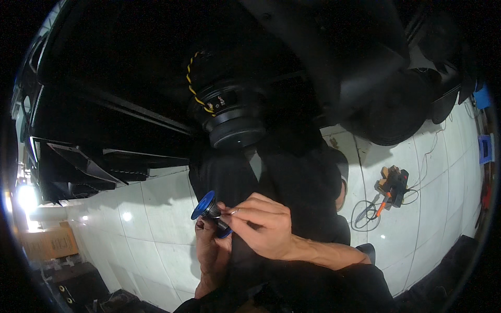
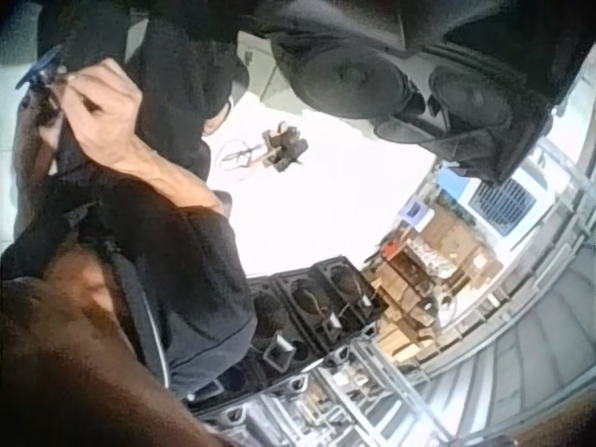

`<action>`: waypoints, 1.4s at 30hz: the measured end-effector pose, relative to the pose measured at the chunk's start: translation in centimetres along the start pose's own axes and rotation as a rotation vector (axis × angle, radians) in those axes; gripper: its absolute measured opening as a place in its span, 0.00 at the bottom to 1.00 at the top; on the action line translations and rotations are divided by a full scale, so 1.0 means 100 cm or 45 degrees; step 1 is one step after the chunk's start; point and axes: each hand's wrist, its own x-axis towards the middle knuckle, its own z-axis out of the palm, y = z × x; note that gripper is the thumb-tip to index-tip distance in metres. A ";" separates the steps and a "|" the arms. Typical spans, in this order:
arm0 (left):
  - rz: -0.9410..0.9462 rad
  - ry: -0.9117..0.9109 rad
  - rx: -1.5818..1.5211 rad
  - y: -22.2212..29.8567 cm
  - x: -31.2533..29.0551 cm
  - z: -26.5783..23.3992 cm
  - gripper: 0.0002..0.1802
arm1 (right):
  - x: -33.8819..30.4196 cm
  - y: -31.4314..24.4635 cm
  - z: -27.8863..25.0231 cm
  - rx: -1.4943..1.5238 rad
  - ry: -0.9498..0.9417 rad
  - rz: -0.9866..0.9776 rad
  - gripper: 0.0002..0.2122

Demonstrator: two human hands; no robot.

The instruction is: The person removes a speaker from a car door panel, connects wires to the speaker terminals, and solders the connections using a soldering iron and solder. The person then places the speaker back into the door cavity.

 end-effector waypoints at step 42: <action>0.388 -0.198 0.161 0.053 0.036 -0.006 0.24 | -0.284 0.135 -0.336 -1.575 0.289 0.421 0.20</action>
